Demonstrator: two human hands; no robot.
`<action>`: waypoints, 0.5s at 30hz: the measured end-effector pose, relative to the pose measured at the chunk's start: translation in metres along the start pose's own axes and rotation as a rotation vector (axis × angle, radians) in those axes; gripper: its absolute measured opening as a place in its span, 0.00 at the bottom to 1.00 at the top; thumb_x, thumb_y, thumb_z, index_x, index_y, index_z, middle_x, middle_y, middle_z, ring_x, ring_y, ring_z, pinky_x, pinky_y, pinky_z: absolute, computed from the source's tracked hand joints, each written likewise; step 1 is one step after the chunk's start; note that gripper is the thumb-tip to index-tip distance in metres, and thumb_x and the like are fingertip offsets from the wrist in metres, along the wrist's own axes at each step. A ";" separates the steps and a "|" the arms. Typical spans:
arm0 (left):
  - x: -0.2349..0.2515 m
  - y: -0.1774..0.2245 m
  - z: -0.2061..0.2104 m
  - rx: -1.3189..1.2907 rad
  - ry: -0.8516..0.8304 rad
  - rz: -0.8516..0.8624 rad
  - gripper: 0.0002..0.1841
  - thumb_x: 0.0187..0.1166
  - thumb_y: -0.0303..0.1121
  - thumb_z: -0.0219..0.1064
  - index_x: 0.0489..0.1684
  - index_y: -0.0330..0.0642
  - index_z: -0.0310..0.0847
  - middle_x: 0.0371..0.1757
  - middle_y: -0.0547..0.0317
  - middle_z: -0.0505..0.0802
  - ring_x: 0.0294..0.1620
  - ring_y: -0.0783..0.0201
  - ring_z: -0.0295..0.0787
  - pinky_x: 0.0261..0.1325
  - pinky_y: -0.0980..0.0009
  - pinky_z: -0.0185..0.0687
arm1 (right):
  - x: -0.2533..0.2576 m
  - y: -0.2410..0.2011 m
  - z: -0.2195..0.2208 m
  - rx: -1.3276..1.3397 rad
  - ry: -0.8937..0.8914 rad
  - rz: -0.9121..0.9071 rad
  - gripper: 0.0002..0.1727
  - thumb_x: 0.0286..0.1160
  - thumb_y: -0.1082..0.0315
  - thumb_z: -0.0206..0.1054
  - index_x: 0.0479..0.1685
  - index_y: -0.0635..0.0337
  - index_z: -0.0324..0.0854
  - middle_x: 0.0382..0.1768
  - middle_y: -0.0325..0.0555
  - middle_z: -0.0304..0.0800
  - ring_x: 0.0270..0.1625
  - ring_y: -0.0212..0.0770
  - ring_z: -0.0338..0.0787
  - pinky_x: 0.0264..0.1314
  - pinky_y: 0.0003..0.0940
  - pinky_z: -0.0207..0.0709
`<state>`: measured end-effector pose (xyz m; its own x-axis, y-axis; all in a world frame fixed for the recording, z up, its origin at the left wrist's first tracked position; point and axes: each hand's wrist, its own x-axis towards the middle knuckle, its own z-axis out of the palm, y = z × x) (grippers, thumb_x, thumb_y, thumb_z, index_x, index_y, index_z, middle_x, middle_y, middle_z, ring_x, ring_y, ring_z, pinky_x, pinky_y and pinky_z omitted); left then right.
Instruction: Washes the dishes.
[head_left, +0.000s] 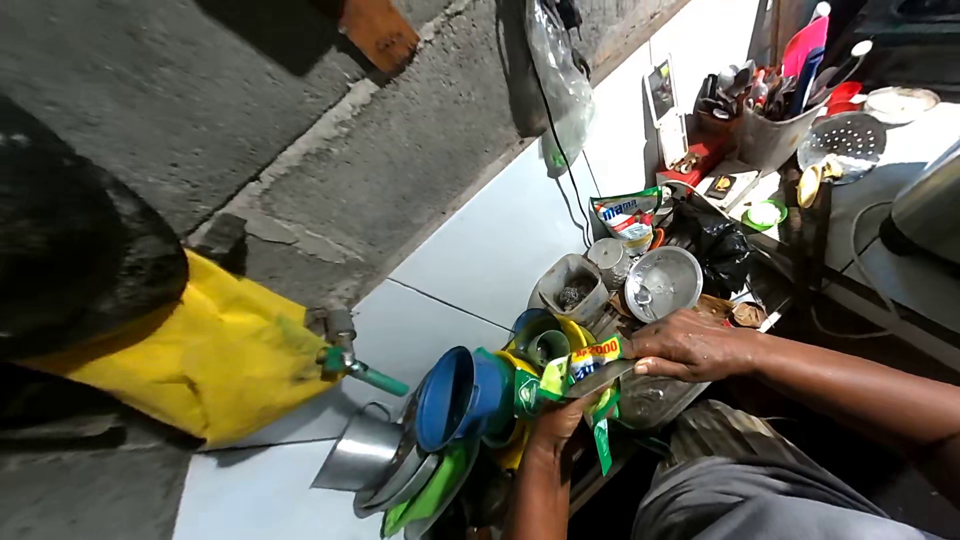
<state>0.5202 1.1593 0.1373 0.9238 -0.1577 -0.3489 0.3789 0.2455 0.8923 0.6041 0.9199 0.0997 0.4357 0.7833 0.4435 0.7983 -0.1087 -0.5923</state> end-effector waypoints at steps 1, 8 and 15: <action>0.000 0.002 -0.002 0.000 -0.049 -0.002 0.06 0.71 0.20 0.67 0.37 0.42 0.87 0.26 0.64 0.92 0.22 0.72 0.86 0.31 0.77 0.85 | -0.004 0.003 -0.001 0.005 -0.001 0.020 0.28 0.94 0.47 0.44 0.74 0.51 0.82 0.45 0.51 0.96 0.43 0.51 0.95 0.42 0.55 0.83; 0.009 -0.001 0.010 0.035 -0.077 -0.038 0.04 0.73 0.25 0.69 0.40 0.41 0.85 0.27 0.63 0.91 0.21 0.74 0.83 0.29 0.77 0.83 | -0.004 -0.003 -0.001 0.322 -0.085 0.190 0.31 0.93 0.48 0.46 0.78 0.62 0.77 0.46 0.53 0.93 0.45 0.41 0.90 0.55 0.46 0.81; 0.006 0.001 0.013 0.078 0.062 0.107 0.11 0.67 0.22 0.73 0.46 0.37 0.85 0.34 0.61 0.94 0.29 0.72 0.89 0.37 0.75 0.88 | -0.014 -0.008 0.002 0.520 -0.042 0.278 0.32 0.94 0.47 0.44 0.85 0.57 0.71 0.59 0.51 0.90 0.53 0.29 0.86 0.61 0.31 0.78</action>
<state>0.5256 1.1462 0.1400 0.9611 -0.0743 -0.2660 0.2753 0.1819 0.9440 0.5909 0.9110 0.0963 0.5745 0.7928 0.2037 0.3433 -0.0074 -0.9392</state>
